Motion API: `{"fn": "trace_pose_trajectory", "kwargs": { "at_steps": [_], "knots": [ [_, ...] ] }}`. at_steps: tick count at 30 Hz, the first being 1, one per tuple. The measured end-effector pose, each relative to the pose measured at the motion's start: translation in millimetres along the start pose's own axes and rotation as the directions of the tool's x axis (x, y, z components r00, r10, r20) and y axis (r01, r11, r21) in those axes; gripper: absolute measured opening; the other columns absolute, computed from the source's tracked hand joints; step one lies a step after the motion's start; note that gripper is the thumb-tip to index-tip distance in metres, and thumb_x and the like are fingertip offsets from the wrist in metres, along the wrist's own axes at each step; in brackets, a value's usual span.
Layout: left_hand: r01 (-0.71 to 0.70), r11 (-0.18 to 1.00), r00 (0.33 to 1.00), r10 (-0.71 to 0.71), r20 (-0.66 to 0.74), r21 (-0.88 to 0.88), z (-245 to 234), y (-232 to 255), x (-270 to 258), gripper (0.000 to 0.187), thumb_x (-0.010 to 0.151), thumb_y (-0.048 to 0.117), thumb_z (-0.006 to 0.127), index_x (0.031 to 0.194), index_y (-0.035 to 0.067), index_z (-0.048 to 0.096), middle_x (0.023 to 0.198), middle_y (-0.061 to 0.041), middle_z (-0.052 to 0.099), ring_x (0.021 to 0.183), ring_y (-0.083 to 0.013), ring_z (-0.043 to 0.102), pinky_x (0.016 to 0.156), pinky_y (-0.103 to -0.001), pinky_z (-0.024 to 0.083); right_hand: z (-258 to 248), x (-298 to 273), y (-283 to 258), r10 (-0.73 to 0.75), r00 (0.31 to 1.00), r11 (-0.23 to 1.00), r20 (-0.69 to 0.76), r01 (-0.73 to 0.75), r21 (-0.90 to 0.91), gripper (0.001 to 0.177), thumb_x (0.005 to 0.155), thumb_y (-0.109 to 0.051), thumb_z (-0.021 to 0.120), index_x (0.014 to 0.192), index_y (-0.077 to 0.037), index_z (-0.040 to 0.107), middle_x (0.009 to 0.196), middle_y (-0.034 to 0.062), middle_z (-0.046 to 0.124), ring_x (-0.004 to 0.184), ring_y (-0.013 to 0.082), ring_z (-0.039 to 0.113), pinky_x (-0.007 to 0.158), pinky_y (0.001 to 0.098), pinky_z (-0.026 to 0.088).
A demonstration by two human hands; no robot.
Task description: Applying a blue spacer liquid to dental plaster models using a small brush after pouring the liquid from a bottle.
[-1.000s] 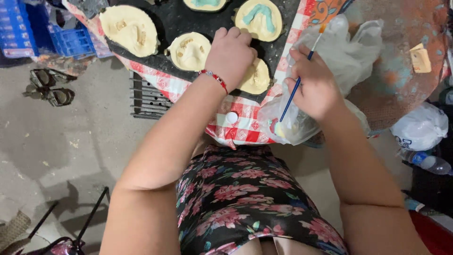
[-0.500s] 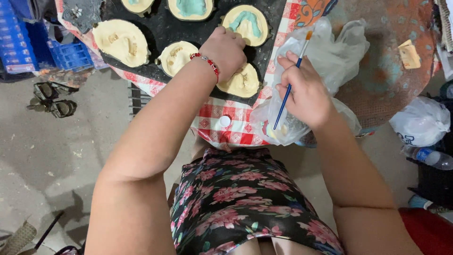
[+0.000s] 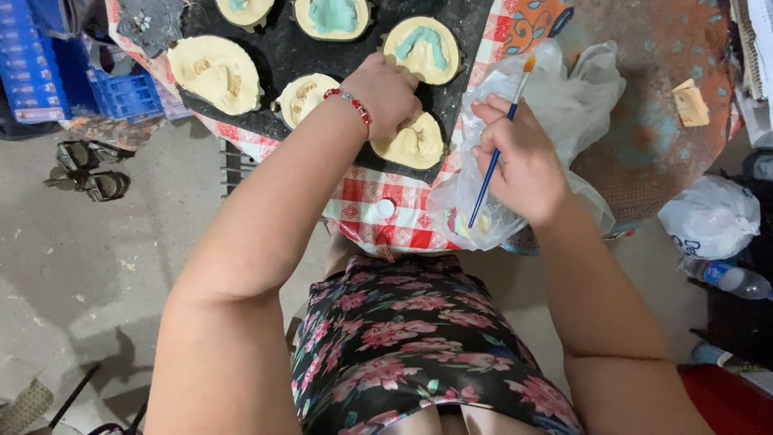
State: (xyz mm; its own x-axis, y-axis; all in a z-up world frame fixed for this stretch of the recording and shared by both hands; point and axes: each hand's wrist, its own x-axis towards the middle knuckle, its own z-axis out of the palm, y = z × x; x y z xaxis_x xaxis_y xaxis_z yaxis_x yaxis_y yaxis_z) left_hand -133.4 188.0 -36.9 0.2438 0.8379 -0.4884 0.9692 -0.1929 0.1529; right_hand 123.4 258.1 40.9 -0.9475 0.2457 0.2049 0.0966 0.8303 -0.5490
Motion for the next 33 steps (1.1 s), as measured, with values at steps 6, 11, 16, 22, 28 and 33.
{"fn": "trace_pose_trajectory", "kwargs": {
  "at_steps": [6,11,16,22,28,33],
  "knots": [
    [-0.024,0.995,0.976,0.002,0.216,0.102,-30,10,3,0.039,0.082,0.033,0.081,0.12,0.038,0.075,0.136,0.002,0.057,0.134,-0.031,0.051,0.11,-0.052,0.037,0,-4,-4,0.011,1.0,1.0,-0.005,-0.011,-0.025,0.018,0.098,0.004,0.062,0.095,-0.002,0.045,0.135,0.0293,0.069,0.14,0.0428,0.052,0.112,0.0509,0.045],
    [-0.051,0.996,0.974,0.034,0.225,0.072,-20,0,4,0.018,0.09,0.028,0.068,0.103,0.037,0.078,0.126,0.003,0.061,0.118,-0.0255,0.059,0.11,-0.049,0.037,-3,-13,-2,0.045,0.999,0.999,-0.025,-0.046,-0.011,0.017,0.098,0.002,0.063,0.093,-0.003,0.048,0.139,0.0273,0.067,0.142,0.0417,0.05,0.114,0.0498,0.044],
    [-0.151,0.956,0.982,0.116,-0.148,-0.254,-5,-22,-18,0.01,0.087,0.033,0.078,0.081,0.027,0.073,0.081,0.011,0.065,0.097,-0.0157,0.061,0.097,-0.046,0.038,-5,-25,-8,0.084,0.995,0.996,-0.06,-0.083,0.013,0.019,0.098,0.001,0.064,0.089,-0.004,0.048,0.138,0.0261,0.068,0.141,0.0423,0.052,0.112,0.0513,0.045],
    [-0.423,0.549,0.822,-0.101,-0.56,-0.721,-16,-19,-68,0.017,0.078,-0.003,0.068,0.078,0.013,0.063,0.079,0.004,0.066,0.069,-0.009,0.055,0.064,-0.024,0.049,-6,-20,-47,0.156,0.974,0.968,-0.167,-0.117,0.222,0.02,0.096,0.0,0.065,0.088,-0.006,0.047,0.127,0.0225,0.071,0.123,0.0383,0.068,0.103,0.0462,0.053],
    [-0.525,-0.087,0.829,-0.277,-0.486,-0.847,11,-9,-69,0.023,0.081,-0.01,0.061,0.089,0.011,0.067,0.08,0.003,0.066,0.073,-0.0033,0.056,0.069,-0.018,0.046,6,-5,-80,0.243,0.958,0.924,-0.151,-0.182,0.336,0.02,0.1,-0.002,0.063,0.092,-0.006,0.045,0.125,0.0242,0.072,0.12,0.0355,0.071,0.101,0.0416,0.053],
    [-0.598,-0.347,0.785,-0.436,-0.44,-0.723,24,2,-62,0.018,0.074,-0.011,0.07,0.09,-0.001,0.07,0.073,-0.007,0.071,0.064,-0.0111,0.068,0.059,-0.02,0.052,28,-12,-70,0.253,0.93,0.916,-0.265,-0.142,0.376,0.024,0.095,-0.005,0.073,0.084,-0.008,0.053,0.117,0.0167,0.078,0.114,0.039,0.071,0.095,0.0475,0.054]
  ]
}}
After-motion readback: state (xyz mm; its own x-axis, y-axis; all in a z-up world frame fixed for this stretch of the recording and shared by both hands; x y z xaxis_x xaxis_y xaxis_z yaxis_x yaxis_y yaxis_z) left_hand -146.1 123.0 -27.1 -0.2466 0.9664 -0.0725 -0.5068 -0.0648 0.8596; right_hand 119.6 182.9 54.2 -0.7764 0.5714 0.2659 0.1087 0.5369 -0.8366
